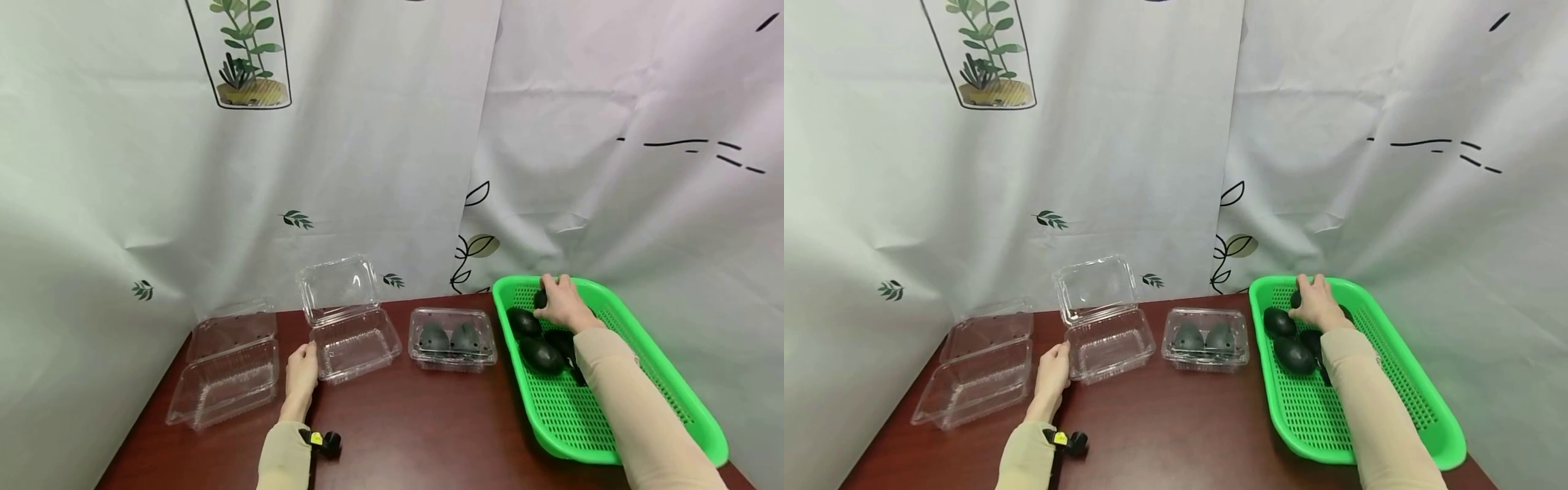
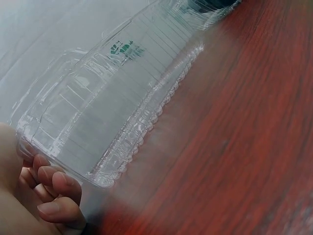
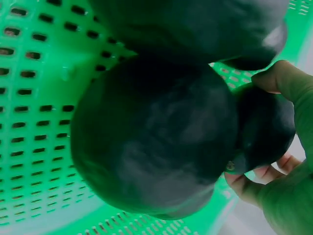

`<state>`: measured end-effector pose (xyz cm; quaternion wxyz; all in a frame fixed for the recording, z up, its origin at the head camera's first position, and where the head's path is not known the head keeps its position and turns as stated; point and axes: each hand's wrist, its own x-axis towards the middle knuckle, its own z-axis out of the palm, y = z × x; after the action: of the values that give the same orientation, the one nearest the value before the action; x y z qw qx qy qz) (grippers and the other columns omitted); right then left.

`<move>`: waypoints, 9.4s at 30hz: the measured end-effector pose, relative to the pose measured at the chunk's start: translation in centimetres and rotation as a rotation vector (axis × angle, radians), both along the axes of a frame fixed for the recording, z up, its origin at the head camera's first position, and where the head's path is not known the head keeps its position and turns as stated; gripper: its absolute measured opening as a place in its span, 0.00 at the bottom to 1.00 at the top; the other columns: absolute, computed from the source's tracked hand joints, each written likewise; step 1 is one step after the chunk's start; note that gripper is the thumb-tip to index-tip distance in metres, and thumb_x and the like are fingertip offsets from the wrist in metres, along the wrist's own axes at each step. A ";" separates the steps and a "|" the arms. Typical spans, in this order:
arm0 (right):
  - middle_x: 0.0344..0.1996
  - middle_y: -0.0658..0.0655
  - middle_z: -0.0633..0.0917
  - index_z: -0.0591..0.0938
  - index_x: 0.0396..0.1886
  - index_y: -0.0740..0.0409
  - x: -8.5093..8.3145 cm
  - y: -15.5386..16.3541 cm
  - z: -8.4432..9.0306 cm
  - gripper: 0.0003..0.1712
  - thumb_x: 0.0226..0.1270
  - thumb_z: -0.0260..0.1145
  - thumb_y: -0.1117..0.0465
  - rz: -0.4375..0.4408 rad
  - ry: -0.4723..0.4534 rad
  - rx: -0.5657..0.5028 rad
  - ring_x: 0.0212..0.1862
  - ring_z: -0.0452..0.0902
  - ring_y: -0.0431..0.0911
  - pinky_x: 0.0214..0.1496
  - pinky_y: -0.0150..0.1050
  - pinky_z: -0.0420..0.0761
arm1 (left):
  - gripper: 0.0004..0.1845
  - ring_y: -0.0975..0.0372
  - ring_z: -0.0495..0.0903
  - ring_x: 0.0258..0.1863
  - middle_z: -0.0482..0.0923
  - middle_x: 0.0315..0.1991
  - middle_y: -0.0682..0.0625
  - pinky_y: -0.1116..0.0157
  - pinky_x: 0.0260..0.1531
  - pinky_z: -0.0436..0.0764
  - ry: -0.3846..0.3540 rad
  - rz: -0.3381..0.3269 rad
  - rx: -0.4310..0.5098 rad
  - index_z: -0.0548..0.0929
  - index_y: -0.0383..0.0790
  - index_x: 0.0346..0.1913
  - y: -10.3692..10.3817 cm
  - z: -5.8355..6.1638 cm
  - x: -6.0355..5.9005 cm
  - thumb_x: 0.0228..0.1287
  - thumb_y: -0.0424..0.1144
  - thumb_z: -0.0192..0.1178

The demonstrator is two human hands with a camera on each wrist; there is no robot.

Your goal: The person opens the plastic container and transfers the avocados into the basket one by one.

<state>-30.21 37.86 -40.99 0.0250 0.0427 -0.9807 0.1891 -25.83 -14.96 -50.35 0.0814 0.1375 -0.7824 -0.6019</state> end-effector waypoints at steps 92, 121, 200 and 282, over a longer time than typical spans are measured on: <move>0.44 0.58 0.81 0.79 0.54 0.58 7.9 -21.2 1.1 0.21 0.63 0.71 0.57 0.243 0.199 -0.214 0.46 0.78 0.53 0.48 0.50 0.77 | 0.15 0.55 0.78 0.43 0.78 0.49 0.39 0.54 0.45 0.77 0.435 -0.300 -0.259 0.77 0.33 0.56 8.6 5.8 2.7 0.68 0.31 0.55; 0.29 0.57 0.84 0.84 0.38 0.53 8.4 -26.4 -3.0 0.06 0.61 0.69 0.60 0.004 0.267 0.019 0.27 0.80 0.57 0.23 0.54 0.77 | 0.18 0.52 0.75 0.42 0.77 0.54 0.38 0.52 0.48 0.72 0.227 -0.229 -0.040 0.73 0.32 0.58 17.1 4.7 0.9 0.65 0.28 0.48; 0.27 0.45 0.74 0.79 0.32 0.48 7.7 -24.8 -3.4 0.05 0.67 0.68 0.59 0.248 0.487 0.029 0.33 0.70 0.43 0.24 0.36 0.71 | 0.17 0.58 0.69 0.23 0.68 0.22 0.49 0.61 0.26 0.68 0.083 -0.229 -0.119 0.71 0.39 0.28 16.3 0.1 -0.7 0.77 0.41 0.44; 0.56 0.66 0.73 0.64 0.66 0.57 -5.8 -24.3 2.9 0.34 0.64 0.69 0.57 0.056 0.090 0.360 0.55 0.73 0.62 0.49 0.59 0.77 | 0.15 0.58 0.66 0.20 0.62 0.18 0.51 0.61 0.23 0.66 0.141 -0.235 -0.183 0.65 0.41 0.24 15.3 0.3 -0.3 0.72 0.35 0.49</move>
<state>-36.01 13.55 -38.04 0.0554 0.0822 -0.9950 0.0093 -26.16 0.29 -50.07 0.0773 -0.0055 -0.8371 -0.5415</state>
